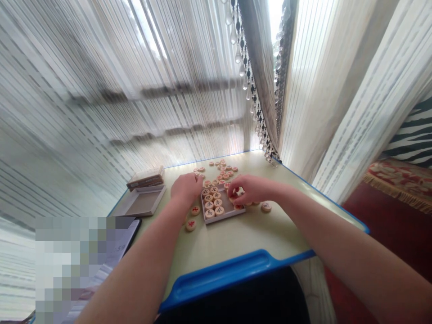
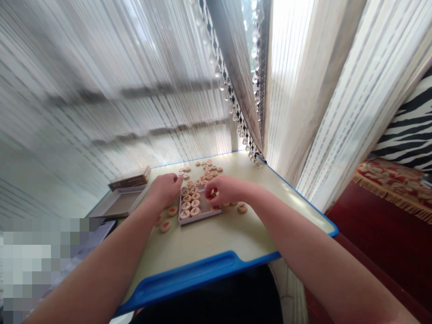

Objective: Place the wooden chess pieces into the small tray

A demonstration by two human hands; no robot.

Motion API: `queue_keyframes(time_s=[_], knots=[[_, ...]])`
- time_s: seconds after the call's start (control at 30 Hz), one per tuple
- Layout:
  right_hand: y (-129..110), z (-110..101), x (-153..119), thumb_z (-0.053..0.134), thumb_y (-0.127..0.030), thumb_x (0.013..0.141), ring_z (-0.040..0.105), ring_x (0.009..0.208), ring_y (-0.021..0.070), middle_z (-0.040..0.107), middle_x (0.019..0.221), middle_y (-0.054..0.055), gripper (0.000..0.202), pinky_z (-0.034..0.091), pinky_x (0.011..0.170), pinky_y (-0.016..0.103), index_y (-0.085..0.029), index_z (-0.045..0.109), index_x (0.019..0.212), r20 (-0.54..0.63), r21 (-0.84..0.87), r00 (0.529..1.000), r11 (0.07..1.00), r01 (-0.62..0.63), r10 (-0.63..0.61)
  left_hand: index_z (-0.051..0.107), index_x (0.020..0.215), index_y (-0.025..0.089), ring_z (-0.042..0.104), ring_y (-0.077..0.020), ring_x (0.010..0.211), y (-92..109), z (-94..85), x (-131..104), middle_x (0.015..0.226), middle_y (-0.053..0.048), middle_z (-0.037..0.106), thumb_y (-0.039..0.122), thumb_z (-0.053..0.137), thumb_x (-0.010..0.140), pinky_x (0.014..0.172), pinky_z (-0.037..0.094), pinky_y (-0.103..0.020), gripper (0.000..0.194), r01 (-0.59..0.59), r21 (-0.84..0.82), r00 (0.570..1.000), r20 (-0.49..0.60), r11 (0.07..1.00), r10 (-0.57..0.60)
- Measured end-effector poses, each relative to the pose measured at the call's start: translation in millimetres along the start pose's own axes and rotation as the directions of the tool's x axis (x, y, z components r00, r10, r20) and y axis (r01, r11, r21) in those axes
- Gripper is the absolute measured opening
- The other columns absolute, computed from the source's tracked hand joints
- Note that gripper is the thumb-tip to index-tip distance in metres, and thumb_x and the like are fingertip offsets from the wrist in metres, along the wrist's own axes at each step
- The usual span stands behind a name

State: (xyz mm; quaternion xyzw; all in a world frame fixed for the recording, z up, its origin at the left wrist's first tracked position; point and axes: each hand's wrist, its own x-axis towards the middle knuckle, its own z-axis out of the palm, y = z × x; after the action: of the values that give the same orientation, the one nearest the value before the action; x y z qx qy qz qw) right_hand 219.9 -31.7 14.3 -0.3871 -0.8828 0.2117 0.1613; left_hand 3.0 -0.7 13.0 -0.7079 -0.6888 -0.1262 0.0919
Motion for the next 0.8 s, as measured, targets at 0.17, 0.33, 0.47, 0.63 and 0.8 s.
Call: queue_keyframes(time_s=[0.17, 0.33, 0.47, 0.63, 0.8], knots=[[-0.2, -3.3, -1.1, 0.064, -0.021, 0.063, 0.057, 0.076, 0.0156, 0.063, 0.088, 0.002, 0.019, 0.043, 0.068, 0.024, -0.020, 0.067, 0.081, 0.044, -0.012, 0.998, 0.999, 0.050, -0.049, 0.067, 0.084, 0.017, 0.061, -0.0242, 0.082, -1.1, 1.5, 0.9, 0.086, -0.012, 0.067, 0.045, 0.031, 0.083, 0.067, 0.044, -0.029, 0.046, -0.006, 0.008, 1.000, -0.003, 1.000, 0.006], [-1.1, -4.6, -3.3, 0.064, -0.023, 0.064, 0.056, 0.076, 0.0143, 0.062, 0.085, 0.001, 0.016, 0.043, 0.068, 0.023, -0.020, 0.067, 0.079, 0.084, -0.024, 0.991, 0.994, 0.105, -0.103, 0.067, 0.080, 0.018, 0.061, -0.0239, 0.080, -2.0, 2.3, 1.3, 0.083, -0.010, 0.067, 0.045, 0.031, 0.083, 0.065, 0.044, -0.029, 0.045, -0.014, 0.016, 1.000, -0.012, 1.000, 0.014], [-2.1, -5.2, -4.8, 0.064, -0.026, 0.065, 0.057, 0.074, 0.0138, 0.063, 0.085, 0.000, 0.016, 0.043, 0.064, 0.022, -0.021, 0.067, 0.080, 0.123, 0.015, 0.991, 0.999, 0.041, -0.042, 0.067, 0.080, 0.018, 0.061, -0.0239, 0.080, -1.1, 0.6, 0.2, 0.083, -0.010, 0.068, 0.044, 0.030, 0.084, 0.066, 0.044, -0.029, 0.045, -0.013, 0.017, 1.000, -0.009, 1.000, 0.013], [-1.9, -5.1, -5.3, 0.066, -0.029, 0.064, 0.057, 0.072, 0.0141, 0.065, 0.084, 0.000, 0.017, 0.042, 0.060, 0.022, -0.021, 0.066, 0.079, 0.132, 0.060, 0.991, 0.998, -0.034, 0.026, 0.067, 0.081, 0.018, 0.061, -0.0236, 0.081, -1.0, 0.2, -0.2, 0.085, -0.011, 0.068, 0.044, 0.031, 0.084, 0.068, 0.044, -0.029, 0.045, -0.014, 0.010, 1.000, -0.001, 1.000, 0.014], [-0.1, -4.4, -5.7, 0.066, -0.032, 0.064, 0.055, 0.064, 0.0116, 0.065, 0.077, -0.002, 0.016, 0.039, 0.053, 0.020, -0.022, 0.066, 0.076, 0.146, 0.101, 0.988, 0.993, -0.064, 0.049, 0.067, 0.081, 0.018, 0.061, -0.0238, 0.081, -2.0, 2.9, 1.2, 0.085, -0.011, 0.067, 0.044, 0.031, 0.083, 0.067, 0.045, -0.029, 0.045, 0.005, 0.009, 1.000, 0.008, 1.000, -0.005]])
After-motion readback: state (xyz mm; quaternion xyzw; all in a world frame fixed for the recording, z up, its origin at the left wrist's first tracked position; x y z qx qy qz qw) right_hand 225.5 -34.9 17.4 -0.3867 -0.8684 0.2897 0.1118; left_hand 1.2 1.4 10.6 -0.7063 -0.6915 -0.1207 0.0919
